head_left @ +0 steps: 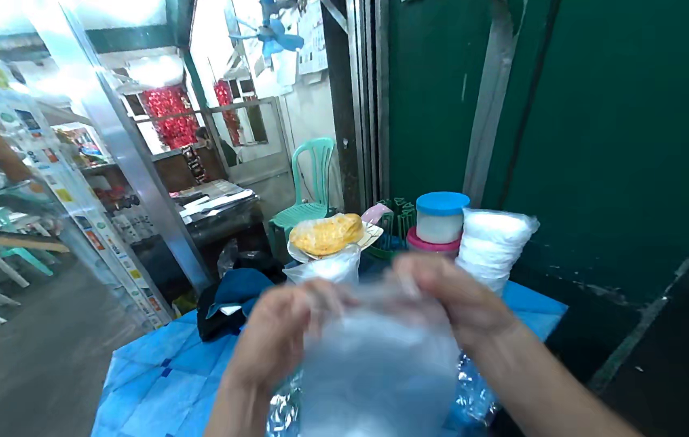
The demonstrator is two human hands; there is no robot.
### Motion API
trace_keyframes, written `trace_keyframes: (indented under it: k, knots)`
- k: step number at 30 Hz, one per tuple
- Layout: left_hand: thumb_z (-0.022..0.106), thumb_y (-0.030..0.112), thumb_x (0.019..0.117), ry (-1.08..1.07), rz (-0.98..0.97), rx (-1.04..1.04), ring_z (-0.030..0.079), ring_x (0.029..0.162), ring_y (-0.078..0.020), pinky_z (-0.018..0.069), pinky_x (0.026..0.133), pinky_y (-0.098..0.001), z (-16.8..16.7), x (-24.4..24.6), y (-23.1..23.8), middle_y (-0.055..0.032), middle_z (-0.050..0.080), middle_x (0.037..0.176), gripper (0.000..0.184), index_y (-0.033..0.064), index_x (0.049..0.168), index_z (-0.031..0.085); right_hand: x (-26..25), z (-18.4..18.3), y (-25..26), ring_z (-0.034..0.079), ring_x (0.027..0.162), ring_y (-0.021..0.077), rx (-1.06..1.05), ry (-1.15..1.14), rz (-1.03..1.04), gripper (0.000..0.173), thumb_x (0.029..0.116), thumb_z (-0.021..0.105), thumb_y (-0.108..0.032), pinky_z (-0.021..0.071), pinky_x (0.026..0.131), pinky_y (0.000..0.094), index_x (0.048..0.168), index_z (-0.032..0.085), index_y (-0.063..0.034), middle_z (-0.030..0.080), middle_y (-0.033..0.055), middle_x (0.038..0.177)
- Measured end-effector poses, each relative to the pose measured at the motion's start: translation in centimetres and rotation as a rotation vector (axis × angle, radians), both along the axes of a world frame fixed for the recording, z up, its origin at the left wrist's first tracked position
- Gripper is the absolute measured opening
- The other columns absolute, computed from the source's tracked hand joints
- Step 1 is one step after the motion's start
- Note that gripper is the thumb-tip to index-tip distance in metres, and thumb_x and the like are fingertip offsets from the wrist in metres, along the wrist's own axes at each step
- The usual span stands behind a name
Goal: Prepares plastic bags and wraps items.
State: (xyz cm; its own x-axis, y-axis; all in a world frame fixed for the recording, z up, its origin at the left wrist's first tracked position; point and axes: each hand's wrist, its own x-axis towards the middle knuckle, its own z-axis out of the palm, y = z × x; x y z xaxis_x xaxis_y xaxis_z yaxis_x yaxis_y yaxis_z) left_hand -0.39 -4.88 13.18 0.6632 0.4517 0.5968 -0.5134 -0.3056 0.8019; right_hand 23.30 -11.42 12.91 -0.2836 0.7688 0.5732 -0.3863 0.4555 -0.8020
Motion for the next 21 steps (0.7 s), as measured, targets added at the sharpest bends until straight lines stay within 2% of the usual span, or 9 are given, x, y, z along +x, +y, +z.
trace_keyframes:
  k: [1, 2, 3, 5, 9, 14, 17, 20, 21]
  knots:
    - [0.058, 0.042, 0.1019, 0.074, 0.215, -0.052, 0.066, 0.073, 0.0026, 0.0564, 0.065, -0.0164, 1.5, 0.5, 0.4, 0.0108, 0.071, 0.083, 0.026, 0.024, 0.091, 0.074, 0.0, 1.6, 1.4, 0.062, 0.065, -0.0043, -0.056, -0.041, -0.152, 0.017, 0.0994, 0.061, -0.03, 0.0535, 0.059, 0.0142, 0.089, 0.072, -0.0229, 0.068, -0.0115, 0.075]
    - [0.055, 0.032, 0.1044, 0.174, 0.385, -0.058, 0.063, 0.064, 0.0013, 0.0541, 0.057, -0.0168, 2.7, 1.3, 1.5, 0.0079, 0.069, 0.078, 0.023, 0.0195, 0.093, 0.071, 0.2, 2.8, 2.9, 0.064, 0.065, -0.0022, -0.111, -0.094, -0.271, 0.018, 0.1027, 0.053, -0.021, 0.0553, 0.06, 0.0162, 0.095, 0.069, -0.0186, 0.069, -0.0093, 0.077]
    - [0.057, 0.024, 0.1042, 0.256, 0.502, -0.058, 0.062, 0.061, -0.002, 0.0526, 0.054, -0.019, 3.3, 2.2, 2.9, 0.0036, 0.068, 0.076, 0.02, 0.0129, 0.097, 0.071, 0.4, 3.4, 4.6, 0.065, 0.067, 0.0005, -0.18, -0.163, -0.359, 0.018, 0.1046, 0.05, -0.016, 0.0564, 0.062, 0.019, 0.101, 0.068, -0.0133, 0.07, -0.0062, 0.079]
    - [0.061, 0.019, 0.1025, 0.368, 0.619, -0.058, 0.064, 0.068, -0.0062, 0.0548, 0.063, -0.0235, 2.7, 3.4, 5.6, -0.0013, 0.069, 0.08, 0.017, 0.0051, 0.103, 0.071, 0.7, 2.7, 7.9, 0.063, 0.068, 0.0063, -0.309, -0.331, -0.47, 0.017, 0.1042, 0.056, -0.015, 0.054, 0.062, 0.0239, 0.109, 0.069, -0.0045, 0.068, 0.0014, 0.084]
    - [0.052, 0.013, 0.1052, 0.349, 0.593, -0.255, 0.064, 0.07, -0.0072, 0.0554, 0.064, -0.0237, -0.7, 4.1, 8.1, -0.0035, 0.067, 0.083, 0.019, 0.002, 0.11, 0.066, -0.3, 0.4, 10.0, 0.06, 0.065, 0.0094, -0.539, -0.397, -0.484, 0.021, 0.1085, 0.047, -0.018, 0.0485, 0.057, 0.0244, 0.116, 0.061, -0.0044, 0.065, 0.0054, 0.083]
    - [0.04, 0.016, 0.1088, 0.302, 0.51, -0.565, 0.065, 0.062, -0.0054, 0.0569, 0.057, -0.0229, -1.4, 4.3, 6.7, 0.0003, 0.066, 0.071, 0.027, 0.0083, 0.097, 0.063, -0.4, -1.2, 9.6, 0.058, 0.061, 0.005, -0.656, -0.348, -0.368, 0.021, 0.1082, 0.044, -0.013, 0.0433, 0.05, 0.0181, 0.122, 0.059, -0.0066, 0.065, 0.0029, 0.081]
    - [0.04, 0.015, 0.1091, 0.294, 0.361, -0.459, 0.066, 0.08, -0.0086, 0.0574, 0.073, -0.0277, -6.7, 2.1, 10.2, -0.0044, 0.069, 0.091, 0.027, 0.0003, 0.117, 0.062, -0.5, -1.9, 9.3, 0.049, 0.05, 0.0027, -0.675, -0.369, -0.354, 0.019, 0.1073, 0.046, -0.017, 0.0349, 0.043, 0.0162, 0.103, 0.062, -0.0076, 0.06, -0.0003, 0.069]
    - [0.038, 0.024, 0.1088, 0.257, 0.409, -0.636, 0.069, 0.075, -0.01, 0.0594, 0.065, -0.0302, -9.7, 1.9, 9.0, -0.0029, 0.07, 0.087, 0.028, 0.0086, 0.11, 0.061, -0.9, -2.5, 7.9, 0.051, 0.055, 0.0043, -0.684, -0.437, -0.42, 0.019, 0.1087, 0.045, -0.017, 0.0405, 0.048, 0.0194, 0.109, 0.061, -0.0071, 0.058, -0.001, 0.072]
    - [0.034, 0.03, 0.1104, 0.314, 0.446, -0.656, 0.068, 0.08, -0.0105, 0.0587, 0.068, -0.0311, -10.3, 1.5, 8.1, -0.003, 0.069, 0.092, 0.033, 0.0111, 0.116, 0.061, -1.0, -2.7, 7.5, 0.053, 0.06, 0.0057, -0.693, -0.468, -0.432, 0.019, 0.1088, 0.044, -0.017, 0.0428, 0.052, 0.0211, 0.113, 0.06, -0.0072, 0.058, -0.0002, 0.076]
